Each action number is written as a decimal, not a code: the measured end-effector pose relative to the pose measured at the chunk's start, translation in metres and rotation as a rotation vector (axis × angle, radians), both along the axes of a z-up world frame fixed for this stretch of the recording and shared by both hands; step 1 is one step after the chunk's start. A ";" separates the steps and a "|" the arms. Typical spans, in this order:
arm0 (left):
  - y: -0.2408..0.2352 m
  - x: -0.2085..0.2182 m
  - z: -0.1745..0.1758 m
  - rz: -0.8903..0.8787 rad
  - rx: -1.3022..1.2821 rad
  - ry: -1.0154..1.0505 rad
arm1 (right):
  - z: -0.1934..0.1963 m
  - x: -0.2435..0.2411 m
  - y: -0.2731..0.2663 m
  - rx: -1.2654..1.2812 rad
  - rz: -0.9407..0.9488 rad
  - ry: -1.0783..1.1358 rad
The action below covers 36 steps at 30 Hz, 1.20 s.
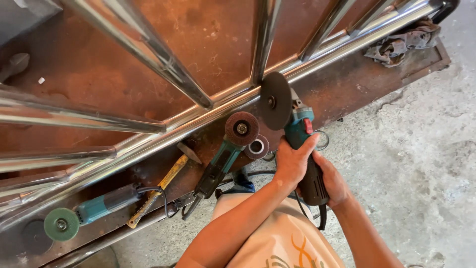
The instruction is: Grinding and polishing the joints of a stainless steel metal structure using an angle grinder.
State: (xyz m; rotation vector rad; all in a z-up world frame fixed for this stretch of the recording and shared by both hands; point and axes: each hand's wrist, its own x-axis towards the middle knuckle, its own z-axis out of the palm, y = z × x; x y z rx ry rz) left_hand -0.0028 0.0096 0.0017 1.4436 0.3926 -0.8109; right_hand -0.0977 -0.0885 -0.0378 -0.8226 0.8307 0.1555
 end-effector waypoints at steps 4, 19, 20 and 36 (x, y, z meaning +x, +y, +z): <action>-0.008 -0.003 -0.011 -0.039 0.046 -0.004 | -0.013 -0.007 -0.007 0.049 -0.019 -0.022; 0.024 -0.017 0.013 0.156 -0.244 0.125 | 0.047 -0.008 0.027 -0.840 0.525 0.344; 0.032 -0.015 0.012 0.157 -0.399 0.136 | 0.053 -0.007 0.032 -0.958 0.572 0.303; 0.054 0.001 0.005 0.104 -0.740 0.116 | 0.071 0.001 0.054 -1.109 0.521 0.127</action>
